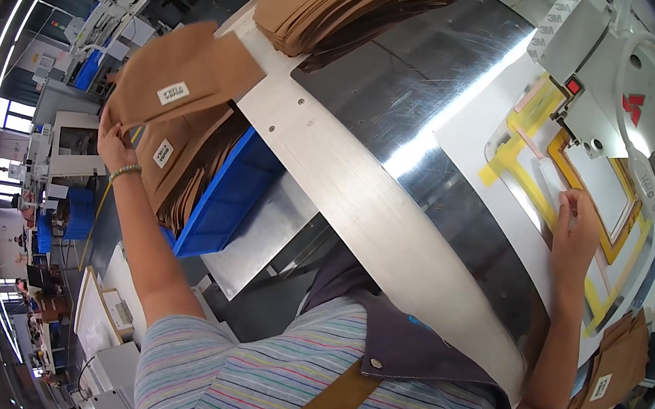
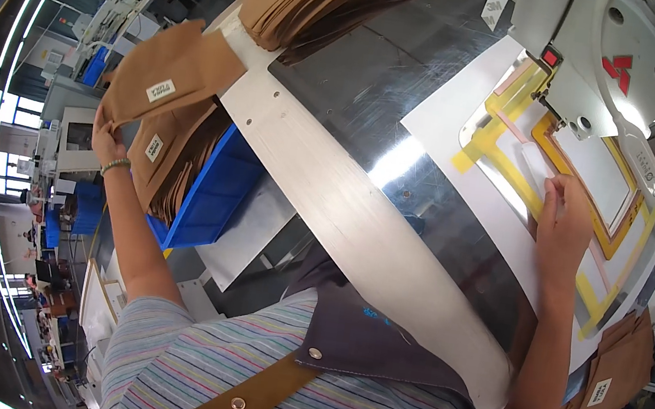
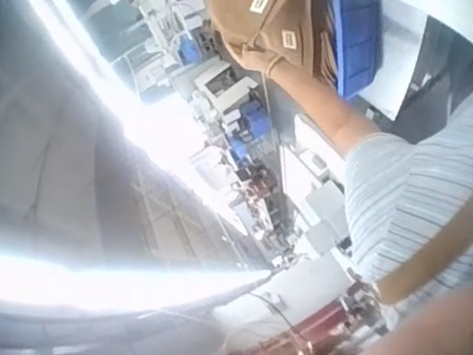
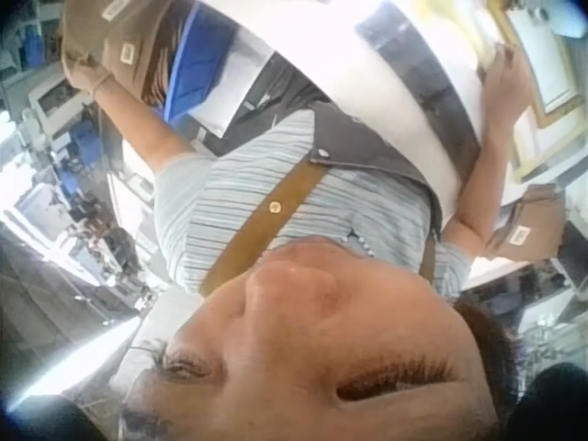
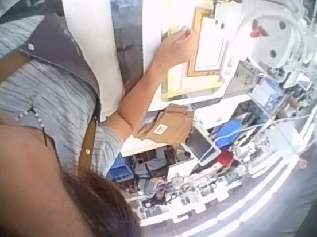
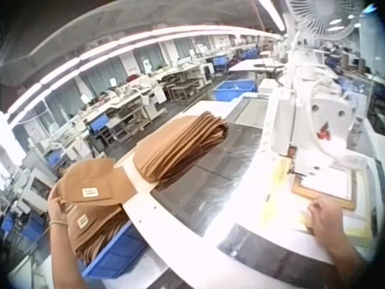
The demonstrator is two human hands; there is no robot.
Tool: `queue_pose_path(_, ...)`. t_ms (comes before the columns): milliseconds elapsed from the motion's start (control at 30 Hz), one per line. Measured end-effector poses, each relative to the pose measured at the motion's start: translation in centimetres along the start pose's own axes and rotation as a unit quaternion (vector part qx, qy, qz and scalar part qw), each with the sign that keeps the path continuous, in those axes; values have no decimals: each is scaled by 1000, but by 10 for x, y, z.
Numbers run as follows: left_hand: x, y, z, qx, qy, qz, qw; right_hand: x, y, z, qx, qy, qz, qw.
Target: Sewing brand labels onto rectangular brown leather or fabric components using an industrial sewing machine.
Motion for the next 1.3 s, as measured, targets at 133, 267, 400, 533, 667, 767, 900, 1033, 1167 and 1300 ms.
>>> queue_pose_path(133, -105, -91, 22, -74, 76, -40, 994, -2, -2, -1, -8, -6, 8, 1000)
queue_pose_path(267, -210, -112, 30, 13, 126, -250, 960, -1, -6, -3, -44, -3, -21, 999)
queue_pose_path(400, -208, -115, 47, 16, 110, -548, 829, -1, 8, 0, -5, 6, -49, 999)
queue_pose_path(533, -179, -47, 52, 90, 321, -687, 645, 0, 9, -3, 26, 0, -67, 997)
queue_pose_path(667, -26, -71, 61, 195, 176, -655, 709, -8, 14, 4, 31, 19, -44, 998)
queue_pose_path(767, 87, -89, 91, 396, 2, -638, 660, -12, -1, 1, -83, 36, -45, 995)
queue_pose_path(900, 63, -129, 44, 316, -85, -758, 564, -41, -10, -22, -20, 30, -127, 991)
queue_pose_path(1033, 111, -106, 27, 459, -94, -758, 454, -100, 29, -33, 75, 42, -74, 994)
queue_pose_path(1167, 260, -48, 122, 403, -207, -391, 801, -133, 64, -41, 139, 17, 7, 990)
queue_pose_path(1300, 387, -6, 262, 243, -459, -121, 846, -100, 78, -63, 86, 16, -80, 993)
Point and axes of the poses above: each hand's wrist, its own z-axis away from the middle knuckle, its own x-axis out of the palm, y = z × x, the point moved 7 cm from there along -z, towards the middle knuckle, and after that the axes turned 4 degrees about -z, right-handed, at the moved point
